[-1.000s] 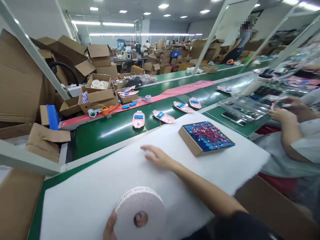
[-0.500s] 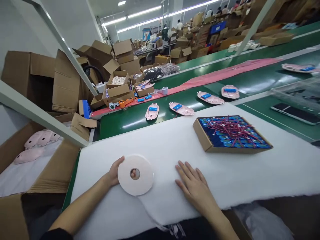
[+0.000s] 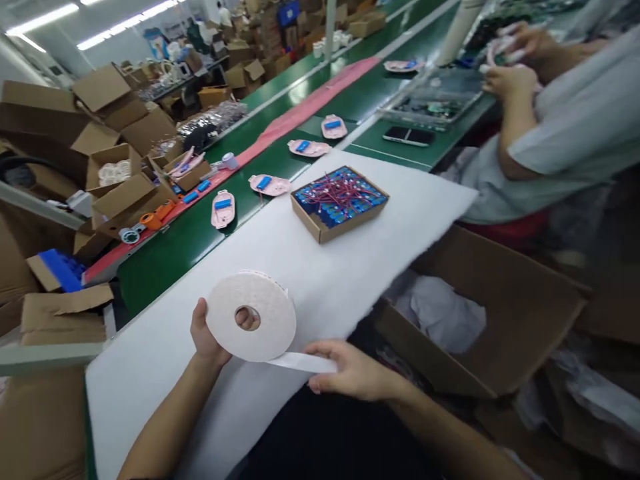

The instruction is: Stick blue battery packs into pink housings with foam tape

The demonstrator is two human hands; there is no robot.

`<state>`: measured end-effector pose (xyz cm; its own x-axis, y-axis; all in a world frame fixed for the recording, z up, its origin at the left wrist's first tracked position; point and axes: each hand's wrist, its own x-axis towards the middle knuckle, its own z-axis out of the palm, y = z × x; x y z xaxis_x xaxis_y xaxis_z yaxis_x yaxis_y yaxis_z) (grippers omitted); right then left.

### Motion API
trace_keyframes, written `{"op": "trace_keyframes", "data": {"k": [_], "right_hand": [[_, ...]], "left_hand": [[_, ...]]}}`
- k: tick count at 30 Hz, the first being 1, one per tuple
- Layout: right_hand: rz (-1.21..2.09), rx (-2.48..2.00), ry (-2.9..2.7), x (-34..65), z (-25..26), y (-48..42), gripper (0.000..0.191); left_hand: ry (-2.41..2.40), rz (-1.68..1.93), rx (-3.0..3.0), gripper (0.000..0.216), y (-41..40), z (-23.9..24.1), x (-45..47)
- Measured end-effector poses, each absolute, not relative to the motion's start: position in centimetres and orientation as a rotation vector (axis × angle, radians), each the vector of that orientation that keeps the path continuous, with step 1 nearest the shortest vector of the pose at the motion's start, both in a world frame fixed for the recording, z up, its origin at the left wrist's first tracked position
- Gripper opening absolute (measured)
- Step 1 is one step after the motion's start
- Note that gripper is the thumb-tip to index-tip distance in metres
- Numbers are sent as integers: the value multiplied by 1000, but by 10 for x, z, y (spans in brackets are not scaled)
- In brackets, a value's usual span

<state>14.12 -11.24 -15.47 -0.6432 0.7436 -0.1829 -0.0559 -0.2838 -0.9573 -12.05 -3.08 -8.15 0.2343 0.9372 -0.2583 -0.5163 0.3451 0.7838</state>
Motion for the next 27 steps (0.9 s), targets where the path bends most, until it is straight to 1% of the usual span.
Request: {"op": "trace_keyframes", "data": {"k": [1, 2, 4, 6, 9, 11, 13, 15, 17, 18, 20, 22, 23, 25, 27], "right_hand": [[1771, -970, -1579, 154, -148, -114, 38], [1551, -1043, -1733, 167, -142, -115, 28], [1182, -1100, -1981, 190, -135, -115, 24], [1008, -1106, -2136, 206, -135, -111, 28], [898, -1211, -2226, 211, -150, -103, 37], [842, -1307, -2208, 206, -163, -97, 38], [805, -1364, -2151, 199, -174, -94, 38], [767, -1383, -2089, 193, -180, -93, 37], [717, -1378, -2040, 189, -183, -93, 37], [693, -1372, -2023, 187, -184, -93, 37], [649, -1375, -2004, 183, -186, -92, 36], [592, -1429, -2003, 178, -187, -88, 37], [559, -1470, -2007, 175, -188, -86, 39], [500, -1535, -2014, 172, -188, -80, 41], [498, -1487, -2023, 174, -185, -76, 43]], "left_hand": [[845, 1051, 636, 57, -30, -82, -120], [889, 1004, 645, 55, -30, -83, -121], [986, 868, 667, 50, -26, -88, -124], [1077, 671, 708, 49, -16, -93, -128], [1229, 419, 904, 63, 10, -98, -131], [1421, 415, 1237, 67, 27, -95, -131], [1641, 579, 1724, 59, 35, -89, -129], [1702, 719, 2180, 46, 27, -83, -124], [1576, 612, 2465, 41, 5, -84, -117], [1498, 494, 2538, 43, -9, -87, -114], [1432, 317, 2610, 57, -37, -97, -107], [1452, 266, 2655, 72, -56, -111, -104], [1459, 259, 2674, 75, -61, -117, -104], [1426, 238, 2691, 74, -62, -126, -108], [1369, 219, 2654, 69, -56, -131, -114]]}}
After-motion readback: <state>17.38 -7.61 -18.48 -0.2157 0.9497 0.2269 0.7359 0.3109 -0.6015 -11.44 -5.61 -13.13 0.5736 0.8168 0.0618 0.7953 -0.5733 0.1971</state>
